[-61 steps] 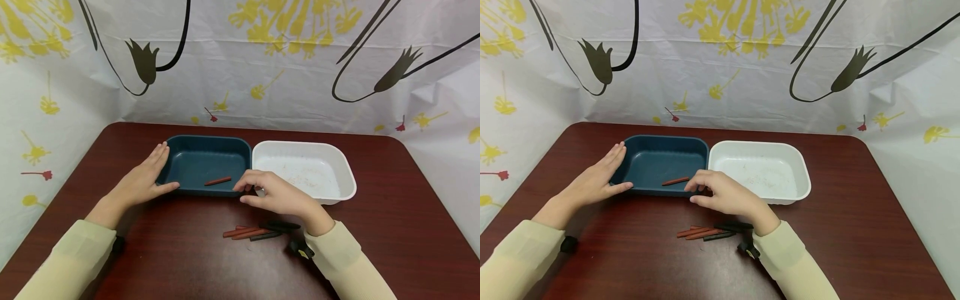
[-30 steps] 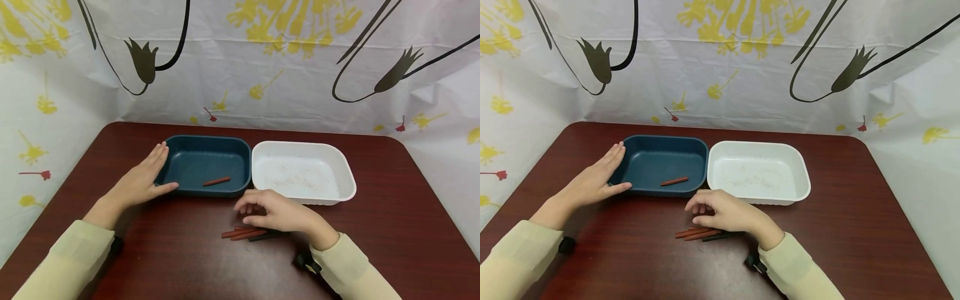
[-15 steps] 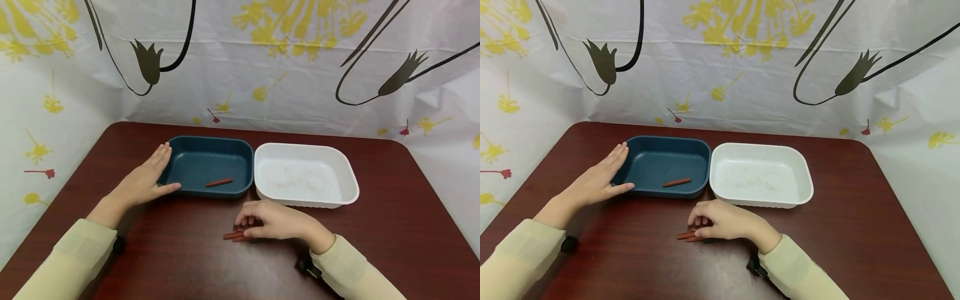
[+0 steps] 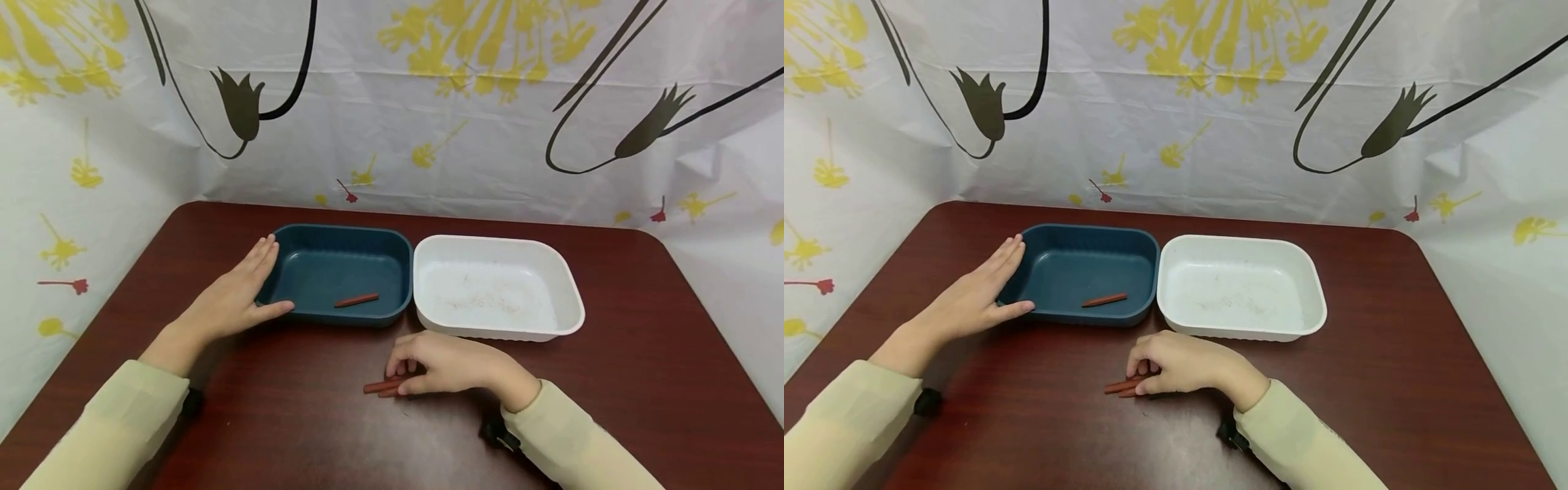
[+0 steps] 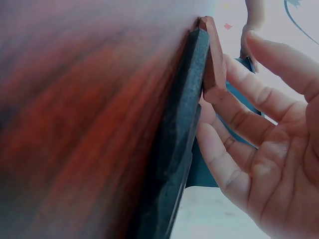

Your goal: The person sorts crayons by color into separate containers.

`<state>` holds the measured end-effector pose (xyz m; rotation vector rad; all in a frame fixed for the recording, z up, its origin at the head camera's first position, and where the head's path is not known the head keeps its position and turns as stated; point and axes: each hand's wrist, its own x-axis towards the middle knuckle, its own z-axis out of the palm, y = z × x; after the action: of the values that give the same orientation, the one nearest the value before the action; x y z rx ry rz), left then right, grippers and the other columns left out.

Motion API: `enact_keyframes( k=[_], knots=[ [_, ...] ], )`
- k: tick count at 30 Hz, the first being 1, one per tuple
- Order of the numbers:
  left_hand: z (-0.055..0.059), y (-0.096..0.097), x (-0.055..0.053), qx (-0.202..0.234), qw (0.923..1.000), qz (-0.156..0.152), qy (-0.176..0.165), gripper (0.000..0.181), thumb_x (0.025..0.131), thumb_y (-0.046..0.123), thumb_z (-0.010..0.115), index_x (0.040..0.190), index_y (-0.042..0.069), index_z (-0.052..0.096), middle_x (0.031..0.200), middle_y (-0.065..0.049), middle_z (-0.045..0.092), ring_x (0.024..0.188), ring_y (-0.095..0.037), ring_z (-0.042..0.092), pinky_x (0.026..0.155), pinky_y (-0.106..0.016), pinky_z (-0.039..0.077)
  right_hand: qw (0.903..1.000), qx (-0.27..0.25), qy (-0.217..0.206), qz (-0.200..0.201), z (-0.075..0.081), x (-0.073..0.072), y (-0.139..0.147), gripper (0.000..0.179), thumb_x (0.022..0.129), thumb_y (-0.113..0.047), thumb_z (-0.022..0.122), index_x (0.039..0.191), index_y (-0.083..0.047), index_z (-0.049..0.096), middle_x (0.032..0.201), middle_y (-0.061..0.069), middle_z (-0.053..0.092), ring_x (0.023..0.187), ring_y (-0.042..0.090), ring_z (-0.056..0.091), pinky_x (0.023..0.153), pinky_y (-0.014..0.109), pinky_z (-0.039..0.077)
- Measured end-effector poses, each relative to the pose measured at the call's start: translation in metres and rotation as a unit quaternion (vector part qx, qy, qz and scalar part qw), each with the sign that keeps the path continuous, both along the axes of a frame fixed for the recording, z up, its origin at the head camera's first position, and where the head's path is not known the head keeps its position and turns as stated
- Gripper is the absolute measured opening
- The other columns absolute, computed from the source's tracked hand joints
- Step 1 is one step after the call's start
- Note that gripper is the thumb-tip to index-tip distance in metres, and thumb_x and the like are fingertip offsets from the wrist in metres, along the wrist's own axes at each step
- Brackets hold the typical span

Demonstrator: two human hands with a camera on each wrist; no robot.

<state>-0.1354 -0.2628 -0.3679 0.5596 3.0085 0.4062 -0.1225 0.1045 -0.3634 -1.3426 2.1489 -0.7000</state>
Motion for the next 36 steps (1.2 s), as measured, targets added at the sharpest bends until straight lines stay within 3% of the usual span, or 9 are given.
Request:
enact_keyframes(
  k=[16,28,36],
  knots=[
    [-0.0004,-0.0015,-0.0018,0.001,1.0,-0.005,0.007,0.105,0.09,0.063,0.058,0.159,0.003,0.007,0.169,-0.01,0.002,0.156,-0.03,0.005,0.119,-0.058,0.027,0.9975,0.045,-0.04,-0.037,0.0033,-0.0044,0.0054,0.013,0.087,-0.012,0.075,0.096,-0.019,0.068,0.078,-0.011,0.059,0.072,0.0,0.054,0.068,0.018,0.048],
    [0.0038,0.0007,-0.0015,-0.001,1.0,-0.004,-0.001,0.105,0.091,0.064,0.057,0.159,0.002,0.006,0.169,-0.011,0.001,0.156,-0.03,0.003,0.12,-0.057,0.024,0.9946,0.05,-0.046,-0.079,0.0061,-0.0016,0.0049,0.011,0.086,-0.012,0.077,0.079,-0.018,0.07,0.07,-0.012,0.061,0.058,-0.001,0.05,0.055,0.018,0.045],
    [0.0023,-0.0011,0.0006,-0.001,1.0,-0.001,-0.007,0.105,0.091,0.064,0.057,0.159,0.001,0.008,0.169,-0.011,0.001,0.156,-0.031,0.003,0.12,-0.057,0.024,0.9943,0.042,-0.055,-0.081,0.0053,0.0023,0.0036,0.011,0.086,-0.011,0.075,0.079,-0.019,0.07,0.067,-0.012,0.06,0.056,-0.001,0.05,0.054,0.018,0.044]
  ],
)
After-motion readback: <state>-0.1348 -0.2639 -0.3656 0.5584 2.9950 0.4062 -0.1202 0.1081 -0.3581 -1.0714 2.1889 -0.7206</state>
